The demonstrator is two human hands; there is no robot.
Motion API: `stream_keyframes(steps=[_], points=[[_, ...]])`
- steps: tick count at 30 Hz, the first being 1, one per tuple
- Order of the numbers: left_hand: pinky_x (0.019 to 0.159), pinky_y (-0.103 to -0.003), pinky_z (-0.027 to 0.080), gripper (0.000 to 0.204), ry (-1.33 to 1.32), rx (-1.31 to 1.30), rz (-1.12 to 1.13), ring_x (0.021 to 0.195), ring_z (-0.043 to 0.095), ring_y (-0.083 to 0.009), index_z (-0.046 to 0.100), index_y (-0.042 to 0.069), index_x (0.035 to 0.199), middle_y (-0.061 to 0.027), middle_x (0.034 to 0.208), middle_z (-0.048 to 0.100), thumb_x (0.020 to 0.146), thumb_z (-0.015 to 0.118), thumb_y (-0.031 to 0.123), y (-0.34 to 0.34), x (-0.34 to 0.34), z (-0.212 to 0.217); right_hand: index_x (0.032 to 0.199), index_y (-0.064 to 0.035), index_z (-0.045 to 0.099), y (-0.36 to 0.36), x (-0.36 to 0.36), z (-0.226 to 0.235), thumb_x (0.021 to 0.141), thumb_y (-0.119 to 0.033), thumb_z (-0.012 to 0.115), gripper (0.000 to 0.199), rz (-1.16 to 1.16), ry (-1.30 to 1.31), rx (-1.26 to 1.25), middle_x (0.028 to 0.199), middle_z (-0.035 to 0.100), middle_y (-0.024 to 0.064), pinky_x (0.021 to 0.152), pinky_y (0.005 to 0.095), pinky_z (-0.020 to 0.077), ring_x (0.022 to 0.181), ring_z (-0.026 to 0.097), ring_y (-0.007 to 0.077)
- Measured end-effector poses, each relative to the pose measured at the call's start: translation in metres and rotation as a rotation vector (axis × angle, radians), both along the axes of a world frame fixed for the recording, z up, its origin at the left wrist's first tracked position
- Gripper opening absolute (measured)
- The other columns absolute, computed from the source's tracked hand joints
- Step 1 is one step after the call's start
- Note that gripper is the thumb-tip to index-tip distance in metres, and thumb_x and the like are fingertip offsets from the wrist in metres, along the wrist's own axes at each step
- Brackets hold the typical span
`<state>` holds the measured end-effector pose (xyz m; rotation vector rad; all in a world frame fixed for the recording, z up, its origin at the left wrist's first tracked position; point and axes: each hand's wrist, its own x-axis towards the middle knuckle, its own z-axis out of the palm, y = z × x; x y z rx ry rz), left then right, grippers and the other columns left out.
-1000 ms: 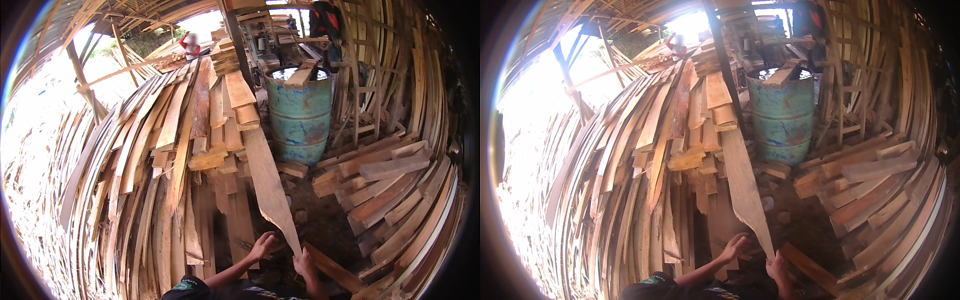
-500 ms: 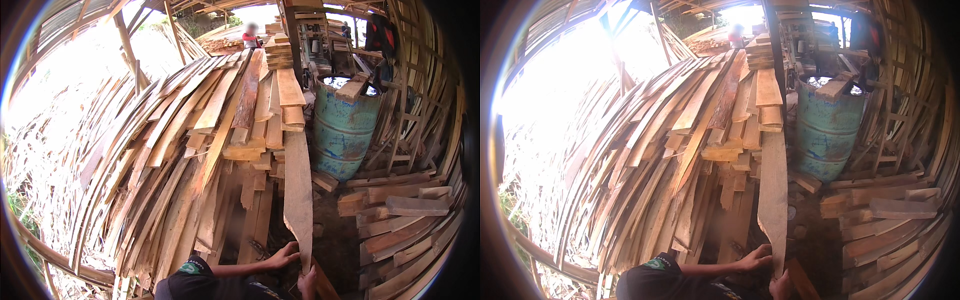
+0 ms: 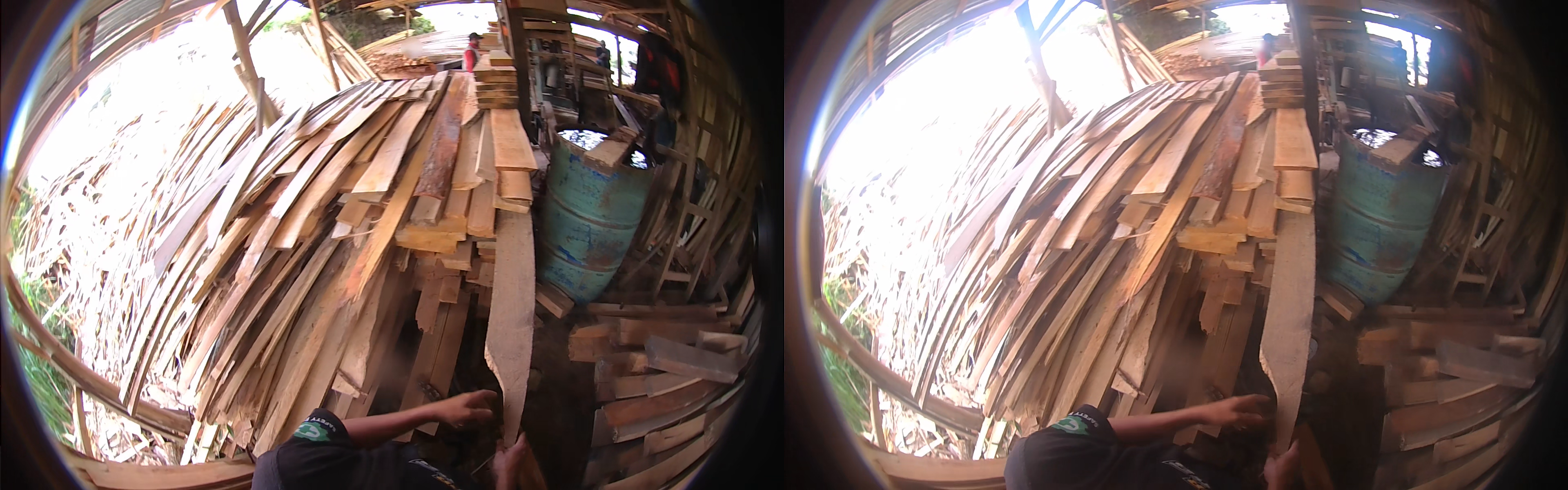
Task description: The person repeatedly picks up long wooden planks from a large pile, turns them over, and places them back into the stack. The task involves handling the wood by hand without using any tools.
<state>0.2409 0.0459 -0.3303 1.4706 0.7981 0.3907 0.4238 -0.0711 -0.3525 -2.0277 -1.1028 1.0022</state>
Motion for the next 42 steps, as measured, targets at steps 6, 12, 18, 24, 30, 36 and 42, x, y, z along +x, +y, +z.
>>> stream_keyframes(steps=[6,12,18,24,30,36,42], points=[[0.062,-0.027,0.05,0.027,-0.153,0.378,0.556,0.07,0.061,-0.0137,0.059,0.002,0.112,-0.0075,0.083,0.065,0.095,0.053,0.023,0.008,-0.152,0.16,0.132,0.0061,0.038,-0.004,0.004,-0.027,0.076,-0.015,0.069,0.068,-0.095,-0.254,0.057,0.126,0.05,0.0287,0.099,0.0434,0.0407,0.117,0.05,0.0415],[0.056,-0.027,0.047,0.017,-0.502,1.037,1.641,0.061,0.057,-0.013,0.062,0.002,0.1,-0.0092,0.076,0.064,0.093,0.05,0.012,0.032,-0.411,0.229,0.128,0.0048,0.042,0.001,-0.008,-0.006,0.08,-0.019,0.064,0.058,-0.019,-0.3,0.059,0.12,0.053,0.0287,0.095,0.0448,0.0419,0.111,0.051,0.0414],[0.062,-0.026,0.046,0.028,-0.225,0.796,2.019,0.075,0.054,-0.0115,0.059,0.001,0.111,-0.0047,0.088,0.06,0.091,0.053,0.019,0.058,-0.6,0.206,0.109,0.0051,0.053,0.0,-0.01,-0.007,0.083,-0.02,0.059,0.037,0.108,-0.409,0.136,0.098,0.06,0.0292,0.08,0.0493,0.0446,0.094,0.059,0.0444],[0.078,-0.033,0.047,0.038,-0.352,0.501,1.914,0.09,0.055,-0.0191,0.051,0.0,0.119,-0.0094,0.107,0.055,0.094,0.053,0.028,0.106,-0.656,0.17,0.104,0.0046,0.053,-0.001,0.005,-0.012,0.081,-0.017,0.061,0.033,0.168,-0.505,0.219,0.095,0.06,0.0285,0.078,0.0489,0.0451,0.091,0.059,0.0446],[0.079,-0.038,0.051,0.033,-0.599,0.472,1.807,0.088,0.059,-0.0237,0.05,0.001,0.12,-0.0118,0.106,0.058,0.097,0.049,0.024,0.137,-0.682,0.183,0.099,0.0036,0.052,-0.005,-0.023,0.022,0.081,-0.018,0.063,0.031,0.136,-0.511,0.055,0.094,0.059,0.0268,0.078,0.0498,0.044,0.092,0.058,0.0433],[0.06,-0.036,0.057,0.026,-0.734,0.456,1.889,0.07,0.064,-0.0247,0.053,0.0,0.11,-0.0141,0.088,0.064,0.098,0.042,0.02,0.165,-0.681,0.19,0.128,0.0052,0.043,-0.009,-0.014,0.013,0.084,-0.028,0.061,0.058,0.106,-0.421,-0.057,0.121,0.052,0.0307,0.097,0.0471,0.0394,0.114,0.05,0.0443],[0.039,-0.025,0.043,0.018,-0.618,0.541,1.763,0.047,0.053,-0.0133,0.056,0.005,0.08,-0.0055,0.063,0.058,0.092,0.047,0.016,0.159,-0.673,0.252,0.132,0.0056,0.04,-0.009,-0.015,0.013,0.086,-0.03,0.059,0.061,0.144,-0.452,-0.059,0.126,0.05,0.0301,0.1,0.045,0.0376,0.119,0.047,0.0436]])
